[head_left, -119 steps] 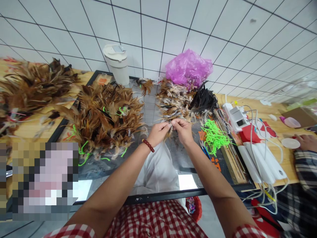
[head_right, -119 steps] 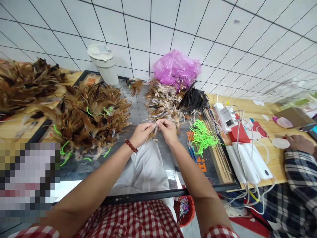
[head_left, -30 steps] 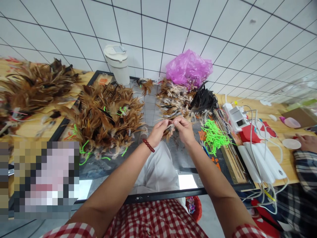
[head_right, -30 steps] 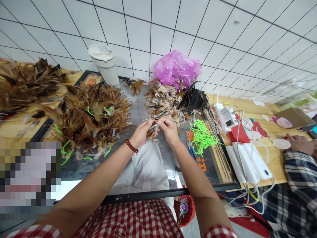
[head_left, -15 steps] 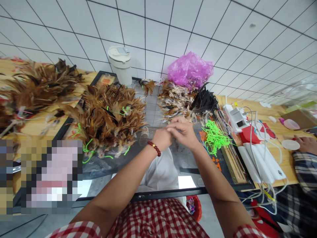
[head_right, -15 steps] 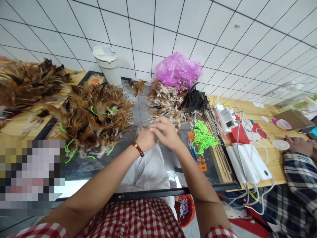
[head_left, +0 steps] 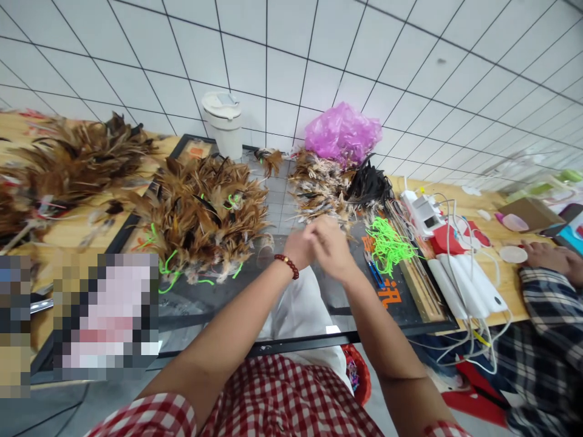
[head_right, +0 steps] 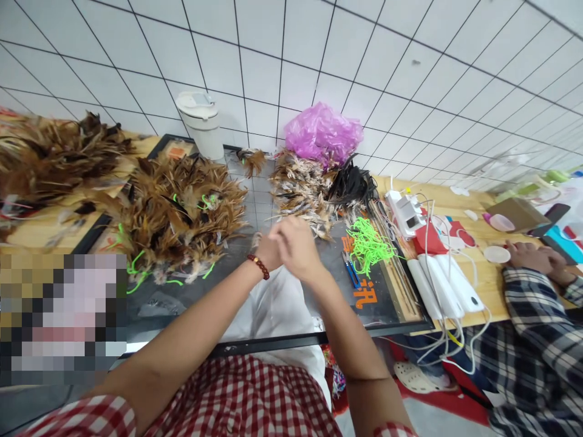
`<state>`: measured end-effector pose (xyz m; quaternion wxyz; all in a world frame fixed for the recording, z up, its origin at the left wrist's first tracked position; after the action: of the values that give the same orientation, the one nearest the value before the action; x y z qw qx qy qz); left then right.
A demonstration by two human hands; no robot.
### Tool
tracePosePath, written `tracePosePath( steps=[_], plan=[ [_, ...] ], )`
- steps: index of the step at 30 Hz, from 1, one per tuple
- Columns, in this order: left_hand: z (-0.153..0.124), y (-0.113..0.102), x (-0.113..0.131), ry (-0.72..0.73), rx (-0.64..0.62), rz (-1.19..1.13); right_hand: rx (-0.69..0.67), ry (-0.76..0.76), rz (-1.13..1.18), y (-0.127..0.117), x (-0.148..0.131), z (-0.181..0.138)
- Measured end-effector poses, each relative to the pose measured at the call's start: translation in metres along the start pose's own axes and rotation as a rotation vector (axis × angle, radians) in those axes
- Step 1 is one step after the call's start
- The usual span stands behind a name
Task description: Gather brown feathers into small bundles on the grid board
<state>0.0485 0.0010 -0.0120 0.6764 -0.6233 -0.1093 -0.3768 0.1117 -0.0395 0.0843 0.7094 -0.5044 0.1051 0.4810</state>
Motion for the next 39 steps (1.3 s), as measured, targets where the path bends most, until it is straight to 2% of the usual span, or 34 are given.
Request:
tracePosePath(
  steps=[1, 3, 4, 6, 8, 9, 11, 16, 20, 23, 27, 29, 31, 33, 37, 39],
  plan=[
    [0.003, -0.002, 0.002, 0.026, -0.029, 0.024, 0.097, 0.023, 0.011, -0.015, 0.007, -0.004],
    [0.007, -0.008, 0.004, 0.045, -0.059, 0.098, 0.171, 0.045, 0.003, -0.037, 0.019, -0.018],
    [0.008, -0.012, 0.004, 0.03, -0.052, 0.114, 0.137, 0.047, 0.002, -0.043, 0.024, -0.027],
    [0.009, -0.017, 0.002, -0.021, -0.02, 0.093, -0.019, 0.055, -0.023, -0.045, 0.032, -0.048],
    [0.011, -0.02, -0.002, -0.06, 0.011, 0.036, -0.167, 0.078, -0.138, -0.044, 0.04, -0.071],
    [0.012, -0.02, -0.004, -0.075, 0.021, 0.01, -0.21, 0.104, -0.214, -0.045, 0.046, -0.08],
    [0.014, -0.019, -0.008, -0.098, 0.041, -0.031, -0.18, 0.162, -0.33, -0.055, 0.06, -0.092],
    [0.017, -0.016, -0.014, -0.125, 0.075, -0.123, 0.047, 0.361, -0.616, -0.108, 0.104, -0.082],
    [0.019, -0.016, -0.015, -0.119, 0.093, -0.177, 0.037, 0.51, -0.799, -0.135, 0.127, -0.063],
    [0.02, -0.015, -0.016, -0.123, 0.104, -0.175, 0.02, 0.596, -0.877, -0.143, 0.127, -0.059],
    [0.021, -0.013, -0.017, -0.136, 0.101, -0.143, -0.01, 0.718, -0.865, -0.143, 0.124, -0.071],
    [0.021, -0.014, -0.015, -0.132, 0.099, -0.129, -0.012, 0.719, -0.855, -0.14, 0.125, -0.08],
    [0.021, -0.015, -0.014, -0.126, 0.103, -0.124, -0.004, 0.656, -0.823, -0.138, 0.127, -0.085],
    [0.021, -0.015, -0.014, -0.119, 0.108, -0.134, 0.056, 0.592, -0.741, -0.14, 0.127, -0.087],
    [0.023, -0.014, -0.017, -0.109, 0.129, -0.194, 0.401, 0.591, -0.457, -0.164, 0.119, -0.085],
    [0.025, -0.013, -0.02, -0.116, 0.149, -0.251, 0.492, 0.592, -0.366, -0.17, 0.112, -0.08]
  ],
)
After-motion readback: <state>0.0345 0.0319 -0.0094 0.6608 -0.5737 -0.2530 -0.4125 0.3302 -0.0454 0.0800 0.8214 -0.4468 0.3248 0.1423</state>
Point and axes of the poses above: each hand's wrist, its own z-axis towards the middle knuckle, its own y-axis out of the palm, x = y × z, the point moved 5 cm from there along z, towards the middle knuckle, and after that the axes turned 8 degrees about z, right-handed, at the moved point
